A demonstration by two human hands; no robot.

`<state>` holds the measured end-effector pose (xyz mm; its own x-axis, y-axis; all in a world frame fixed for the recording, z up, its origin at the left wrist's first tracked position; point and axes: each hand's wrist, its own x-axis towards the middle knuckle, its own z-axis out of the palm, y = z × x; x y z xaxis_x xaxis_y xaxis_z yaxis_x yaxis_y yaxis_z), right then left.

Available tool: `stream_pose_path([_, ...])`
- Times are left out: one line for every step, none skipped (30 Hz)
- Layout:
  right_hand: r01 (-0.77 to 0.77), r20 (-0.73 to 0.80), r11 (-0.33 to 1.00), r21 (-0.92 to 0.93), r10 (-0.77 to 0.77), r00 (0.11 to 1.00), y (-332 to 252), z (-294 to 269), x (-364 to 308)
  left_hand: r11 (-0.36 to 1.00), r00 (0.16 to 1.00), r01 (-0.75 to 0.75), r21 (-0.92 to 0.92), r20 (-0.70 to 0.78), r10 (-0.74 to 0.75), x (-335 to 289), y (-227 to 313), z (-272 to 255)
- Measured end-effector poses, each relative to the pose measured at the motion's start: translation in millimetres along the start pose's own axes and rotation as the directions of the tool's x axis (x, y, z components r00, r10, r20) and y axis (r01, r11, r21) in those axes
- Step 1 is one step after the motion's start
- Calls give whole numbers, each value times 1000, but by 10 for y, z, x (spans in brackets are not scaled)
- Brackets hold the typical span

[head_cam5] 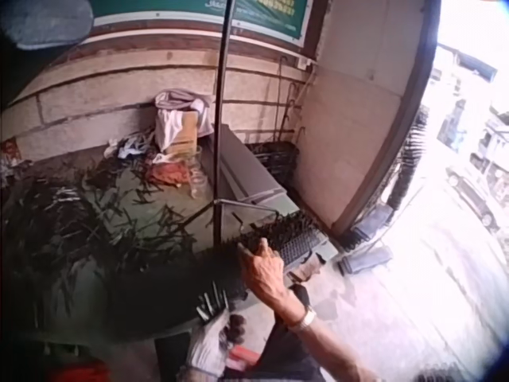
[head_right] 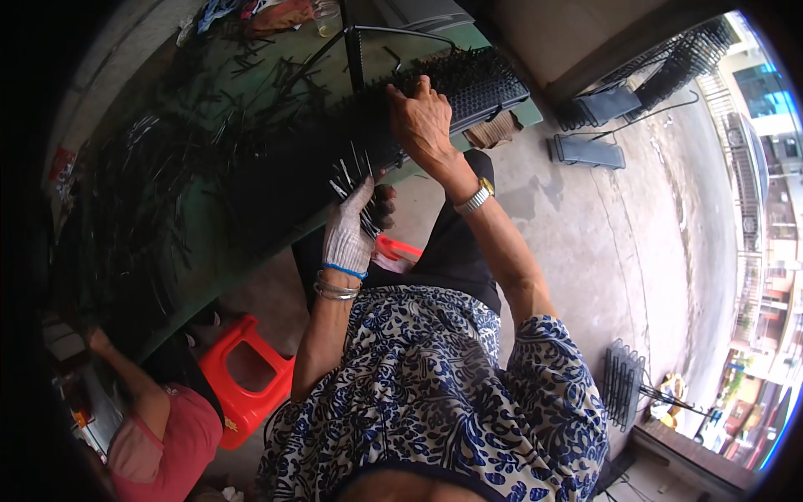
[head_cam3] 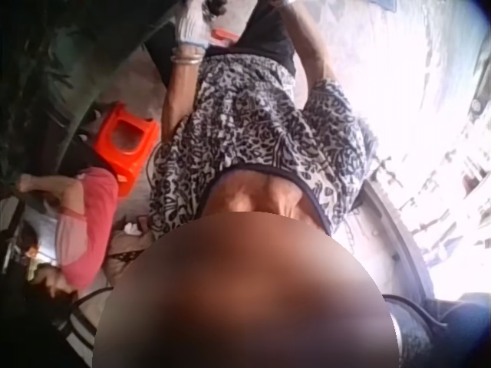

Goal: Inserting thin metal strips into a black metal mesh panel to assemble a component.

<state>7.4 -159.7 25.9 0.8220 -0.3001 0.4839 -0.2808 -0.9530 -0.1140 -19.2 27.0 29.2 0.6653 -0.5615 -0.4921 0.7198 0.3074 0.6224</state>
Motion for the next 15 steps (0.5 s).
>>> stream_pose_path([-2,-2,1000,-1,2,1000,-12,-35,-27,1000,1000,-16,18,4,16,1,4,9])
stream_pose_path([-20,-48,998,65,23,999,-26,-88,-92,1000,1000,-15,21,7,15,-4,2,15])
stream_pose_path([-30,-93,990,135,43,995,-72,-157,-129,998,1000,-20,53,24,19,-2,0,3])
stream_pose_path([-27,-94,990,140,40,995,-88,-246,-157,996,999,-27,85,39,24,-11,8,-10])
stream_pose_path([-70,120,925,373,26,992,-74,-351,-188,996,999,-31,86,36,28,-6,13,-26])
stream_pose_path([-162,319,809,566,-34,947,-70,-441,-236,994,998,-40,104,41,36,-5,5,-34])
stream_pose_path([-165,318,808,566,-30,948,-103,-501,-290,991,998,-50,123,47,44,-9,3,-37])
stream_pose_path([-241,416,674,698,-109,903,-138,-551,-343,991,998,-49,126,48,43,-20,8,-37])
stream_pose_path([-329,488,520,788,-201,849,-128,-585,-370,987,998,-30,158,50,22,-28,19,-7])
stream_pose_path([-443,568,426,789,-229,791,-86,-572,-351,982,999,-12,189,51,2,-37,29,19])
stream_pose_path([-444,567,426,788,-223,793,-66,-621,-385,981,998,-10,192,56,-1,-48,33,44])
stream_pose_path([-382,513,471,795,-185,838,-96,-718,-420,980,999,-8,201,46,-1,-65,36,55])
stream_pose_path([-321,454,516,794,-151,878,-112,-765,-436,978,999,-7,209,35,0,-74,36,59])
stream_pose_path([-321,454,514,796,-154,878,-90,-724,-418,978,1000,-8,209,31,1,-75,33,57])
stream_pose_path([-417,539,468,779,-161,827,-35,-667,-394,973,999,-20,229,32,13,-73,23,72])
